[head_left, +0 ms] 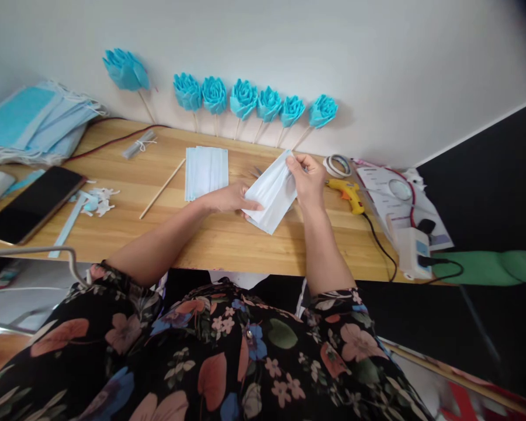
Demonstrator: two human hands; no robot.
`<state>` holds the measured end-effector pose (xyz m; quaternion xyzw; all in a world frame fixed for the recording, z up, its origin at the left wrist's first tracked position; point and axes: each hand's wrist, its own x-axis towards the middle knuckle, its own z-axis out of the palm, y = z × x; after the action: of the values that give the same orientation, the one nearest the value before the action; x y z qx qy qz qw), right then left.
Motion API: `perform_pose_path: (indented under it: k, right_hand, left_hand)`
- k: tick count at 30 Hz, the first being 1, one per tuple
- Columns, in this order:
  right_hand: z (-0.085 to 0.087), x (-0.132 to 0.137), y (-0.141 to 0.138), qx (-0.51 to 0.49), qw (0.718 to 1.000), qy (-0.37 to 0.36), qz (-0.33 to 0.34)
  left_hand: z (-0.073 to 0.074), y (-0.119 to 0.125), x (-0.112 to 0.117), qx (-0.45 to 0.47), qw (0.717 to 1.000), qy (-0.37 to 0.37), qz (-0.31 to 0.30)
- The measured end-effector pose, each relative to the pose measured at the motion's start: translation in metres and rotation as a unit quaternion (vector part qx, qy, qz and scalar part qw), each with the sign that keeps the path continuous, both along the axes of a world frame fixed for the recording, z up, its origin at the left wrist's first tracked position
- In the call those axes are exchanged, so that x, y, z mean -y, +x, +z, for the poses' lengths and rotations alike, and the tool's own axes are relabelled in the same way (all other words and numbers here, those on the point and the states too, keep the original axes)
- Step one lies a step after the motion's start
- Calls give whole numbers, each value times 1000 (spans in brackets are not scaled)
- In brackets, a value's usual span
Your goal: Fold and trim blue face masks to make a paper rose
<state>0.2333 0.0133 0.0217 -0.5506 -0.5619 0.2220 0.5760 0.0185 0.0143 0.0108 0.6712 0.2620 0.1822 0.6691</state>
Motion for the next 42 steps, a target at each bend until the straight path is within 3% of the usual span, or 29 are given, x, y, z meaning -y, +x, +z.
perform_pose_path:
  k: [2,5,8,11,16,20,24,30,34,39,42]
  right_hand:
    - [-4,-5,6,-17,1000,6,-14]
    - [-13,-14,14,-68,997,15,-35]
    - [-22,-22,19,-108,993,10,-41]
    - [-28,-28,23,-120,992,-7,-38]
    - [-34,-32,26,-173,984,-13,-48]
    - [-35,-31,23,-215,976,-16,-40]
    - [-33,-29,18,-223,974,-12,-44]
    - [-34,-31,20,-211,977,-9,-40]
    - [-34,-30,22,-213,976,-32,-18]
    - [-26,-22,14,-216,974,-59,44]
    - [-22,-18,10,-224,969,-69,81]
  left_hand:
    - [1,-2,-3,-4,1000,5,22]
    - [1,-4,-10,33,990,22,133]
    - [-3,-4,-18,100,957,44,268]
    - [-8,-1,-23,148,932,37,330]
    - [-8,3,-21,148,942,-13,302]
    - [-4,3,-16,100,954,2,284]
    - [-2,3,-15,64,945,12,320]
    - [-2,3,-16,92,927,47,359]
    - [-5,2,-20,130,930,-13,345]
    - [-2,-4,-30,183,933,-130,283]
    - [-2,-7,-34,200,929,-143,276]
